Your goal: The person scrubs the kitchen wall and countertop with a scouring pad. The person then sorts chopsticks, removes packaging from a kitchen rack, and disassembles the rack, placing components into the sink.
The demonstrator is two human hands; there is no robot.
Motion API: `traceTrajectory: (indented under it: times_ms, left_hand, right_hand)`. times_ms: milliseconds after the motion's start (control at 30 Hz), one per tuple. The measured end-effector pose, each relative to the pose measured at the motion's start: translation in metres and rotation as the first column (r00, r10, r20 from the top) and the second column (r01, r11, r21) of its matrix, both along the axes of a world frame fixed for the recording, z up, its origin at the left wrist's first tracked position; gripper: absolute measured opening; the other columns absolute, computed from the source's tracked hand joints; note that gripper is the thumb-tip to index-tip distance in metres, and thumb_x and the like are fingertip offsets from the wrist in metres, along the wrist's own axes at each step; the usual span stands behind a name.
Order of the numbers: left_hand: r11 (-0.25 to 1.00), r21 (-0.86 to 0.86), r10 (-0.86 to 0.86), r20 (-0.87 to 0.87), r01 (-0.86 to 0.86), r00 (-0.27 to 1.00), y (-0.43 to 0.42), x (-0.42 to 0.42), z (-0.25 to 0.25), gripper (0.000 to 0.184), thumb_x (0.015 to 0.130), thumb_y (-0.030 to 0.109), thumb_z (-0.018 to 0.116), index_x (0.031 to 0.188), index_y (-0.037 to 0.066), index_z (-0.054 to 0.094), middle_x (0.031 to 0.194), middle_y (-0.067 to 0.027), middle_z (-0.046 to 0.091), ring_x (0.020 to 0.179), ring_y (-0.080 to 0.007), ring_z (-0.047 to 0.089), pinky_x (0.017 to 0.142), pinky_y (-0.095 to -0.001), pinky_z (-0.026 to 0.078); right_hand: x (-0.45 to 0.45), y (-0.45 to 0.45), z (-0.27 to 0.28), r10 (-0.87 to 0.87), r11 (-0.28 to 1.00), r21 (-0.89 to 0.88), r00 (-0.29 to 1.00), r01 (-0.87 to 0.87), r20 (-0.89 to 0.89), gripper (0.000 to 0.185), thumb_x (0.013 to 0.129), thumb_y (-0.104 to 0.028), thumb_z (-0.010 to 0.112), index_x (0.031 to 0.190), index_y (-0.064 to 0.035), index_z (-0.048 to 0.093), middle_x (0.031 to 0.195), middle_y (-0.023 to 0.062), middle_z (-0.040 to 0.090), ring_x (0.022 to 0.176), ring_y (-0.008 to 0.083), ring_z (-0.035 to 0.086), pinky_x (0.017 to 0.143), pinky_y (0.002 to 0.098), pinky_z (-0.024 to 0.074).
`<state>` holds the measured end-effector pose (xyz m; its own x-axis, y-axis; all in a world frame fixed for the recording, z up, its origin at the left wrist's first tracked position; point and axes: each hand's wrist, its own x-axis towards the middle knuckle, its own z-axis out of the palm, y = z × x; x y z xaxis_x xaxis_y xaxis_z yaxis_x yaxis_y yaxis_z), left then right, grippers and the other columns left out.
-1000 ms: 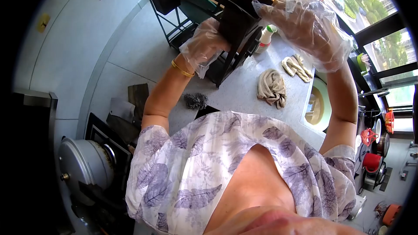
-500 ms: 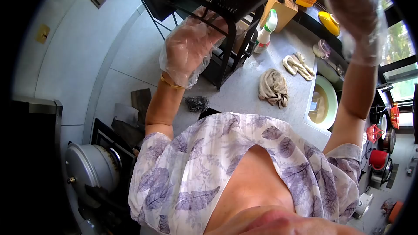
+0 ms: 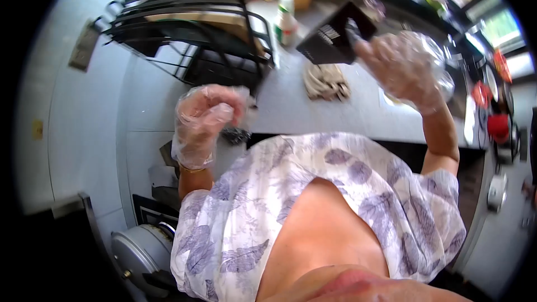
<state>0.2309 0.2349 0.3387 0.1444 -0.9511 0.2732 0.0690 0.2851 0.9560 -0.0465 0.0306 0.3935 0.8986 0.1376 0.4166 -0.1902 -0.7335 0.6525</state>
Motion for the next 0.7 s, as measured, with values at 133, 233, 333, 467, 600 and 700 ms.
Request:
traceTrajectory:
  times_ms: [133,233,333,467,600,700]
  left_hand:
    - [0.984,-0.172,0.112,0.433,-0.04,0.894,-0.045,-0.06,-0.012,0.081,0.064,0.028,0.081,0.129,-0.001,0.041,0.119,-0.0168,0.052,0.102,-0.0257,0.056,0.085,-0.0364,0.047]
    - [0.977,-0.209,0.187,0.762,-0.037,0.62,-0.076,-0.106,-0.039,0.108,0.052,0.041,0.085,0.135,0.001,0.029,0.13,-0.0177,0.042,0.117,-0.0321,0.043,0.097,-0.0407,0.036]
    - [0.952,-0.306,0.233,0.705,-0.01,0.669,-0.101,-0.164,-0.079,0.098,0.054,0.035,0.085,0.132,0.004,0.034,0.126,-0.0156,0.046,0.116,-0.0309,0.045,0.095,-0.0394,0.035]
    - [0.956,-0.292,0.161,0.444,-0.028,0.882,-0.12,-0.225,-0.112,0.066,0.055,0.017,0.084,0.112,0.004,0.053,0.097,-0.0097,0.062,0.088,-0.0243,0.061,0.077,-0.0336,0.047]
    - [0.981,-0.184,0.126,0.39,-0.057,0.912,-0.111,-0.15,-0.118,0.039,0.07,0.015,0.075,0.103,0.004,0.058,0.089,-0.0041,0.066,0.074,-0.017,0.063,0.068,-0.0293,0.051]
    - [0.987,0.062,-0.152,0.059,0.148,0.987,-0.108,-0.167,-0.119,0.04,0.073,0.016,0.073,0.107,0.003,0.056,0.097,-0.0048,0.064,0.085,-0.0185,0.062,0.076,-0.0301,0.05]
  right_hand:
    - [-0.035,0.023,-0.026,0.029,0.993,0.117,0.997,-0.02,-0.068,0.036,0.074,-0.022,0.066,0.107,-0.0095,0.059,0.082,-0.0002,0.051,0.079,0.013,0.054,0.064,0.0307,0.0453]
    - [-0.065,0.032,-0.036,0.043,0.991,0.129,0.994,-0.03,-0.1,0.035,0.073,-0.017,0.065,0.105,-0.0056,0.059,0.078,0.0018,0.053,0.072,0.0144,0.054,0.061,0.0309,0.0446]
    - [-0.099,0.039,-0.044,-0.016,0.971,0.234,0.989,0.051,-0.15,0.036,0.072,-0.016,0.064,0.106,-0.0033,0.059,0.078,0.0028,0.054,0.069,0.0149,0.055,0.06,0.0303,0.0447]
    - [-0.152,0.063,-0.047,-0.193,0.96,0.185,0.976,0.209,-0.102,0.033,0.076,-0.018,0.064,0.105,-0.0042,0.059,0.086,0.0031,0.061,0.072,0.0134,0.058,0.06,0.0279,0.0442]
    - [-0.102,0.059,-0.066,-0.473,0.726,0.641,0.858,0.25,0.201,0.036,0.081,-0.02,0.066,0.114,-0.0072,0.059,0.098,0.0005,0.065,0.076,0.0136,0.061,0.06,0.0266,0.0472]
    - [-0.129,0.073,-0.09,-0.885,0.068,0.974,0.437,-0.217,0.159,0.031,0.086,-0.019,0.061,0.11,0.0004,0.058,0.091,0.0099,0.065,0.066,0.0119,0.061,0.054,0.0201,0.0483]
